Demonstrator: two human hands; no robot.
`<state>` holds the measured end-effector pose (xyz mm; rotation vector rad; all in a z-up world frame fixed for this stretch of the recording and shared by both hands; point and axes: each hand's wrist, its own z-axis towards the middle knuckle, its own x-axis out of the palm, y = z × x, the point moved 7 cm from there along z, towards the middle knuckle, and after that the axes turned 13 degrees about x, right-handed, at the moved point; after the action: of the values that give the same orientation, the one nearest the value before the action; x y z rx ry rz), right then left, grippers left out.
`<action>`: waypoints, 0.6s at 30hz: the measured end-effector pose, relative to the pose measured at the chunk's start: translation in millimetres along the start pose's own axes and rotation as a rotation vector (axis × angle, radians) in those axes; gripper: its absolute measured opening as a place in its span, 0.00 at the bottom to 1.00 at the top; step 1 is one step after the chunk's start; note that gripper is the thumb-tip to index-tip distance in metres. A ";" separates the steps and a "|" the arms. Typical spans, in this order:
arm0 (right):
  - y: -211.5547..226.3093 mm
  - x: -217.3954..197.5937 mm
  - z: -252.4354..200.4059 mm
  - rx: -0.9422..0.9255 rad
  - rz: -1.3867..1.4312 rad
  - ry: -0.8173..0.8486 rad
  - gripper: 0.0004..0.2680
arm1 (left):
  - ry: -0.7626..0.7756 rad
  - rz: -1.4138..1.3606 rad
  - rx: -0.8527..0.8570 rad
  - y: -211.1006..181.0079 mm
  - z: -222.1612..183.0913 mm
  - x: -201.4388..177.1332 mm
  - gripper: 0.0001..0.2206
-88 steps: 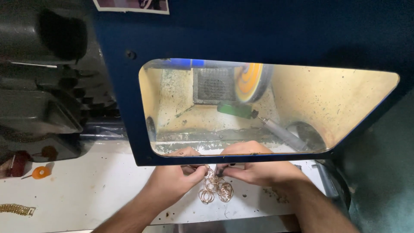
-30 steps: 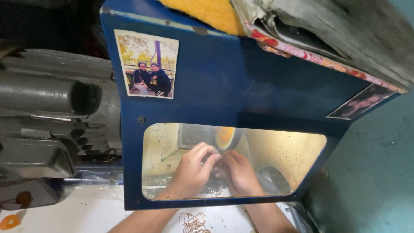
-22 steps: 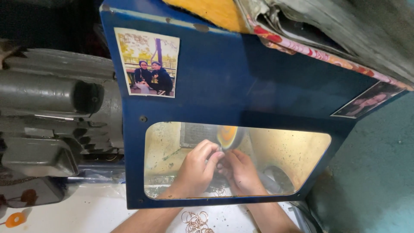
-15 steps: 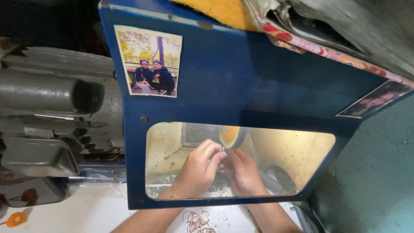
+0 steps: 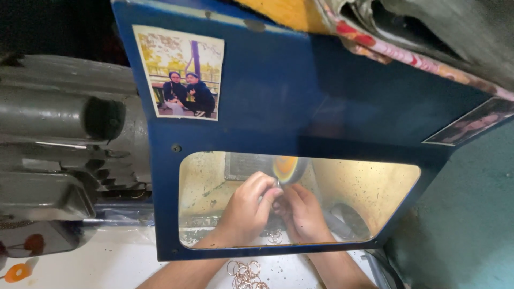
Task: Polishing a metal ring using a bench lathe and inspecting jewelry components.
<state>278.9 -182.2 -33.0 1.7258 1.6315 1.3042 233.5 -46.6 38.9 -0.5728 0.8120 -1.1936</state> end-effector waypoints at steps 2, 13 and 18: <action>1.3 2.3 -2.3 0.018 -0.004 -0.013 0.07 | 0.014 -0.002 -0.031 1.7 -0.2 2.2 0.09; 9.6 -16.5 -9.9 -0.187 -0.255 0.022 0.07 | -0.029 0.067 0.433 -46.3 -0.4 -12.5 0.06; -6.9 -30.8 -5.2 -0.158 -0.145 0.091 0.08 | -0.046 0.068 0.530 -49.9 -8.2 -11.8 0.07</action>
<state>275.0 -211.0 -46.5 1.4480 1.6220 1.4191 196.3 -49.4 74.9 -0.1349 0.4423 -1.2641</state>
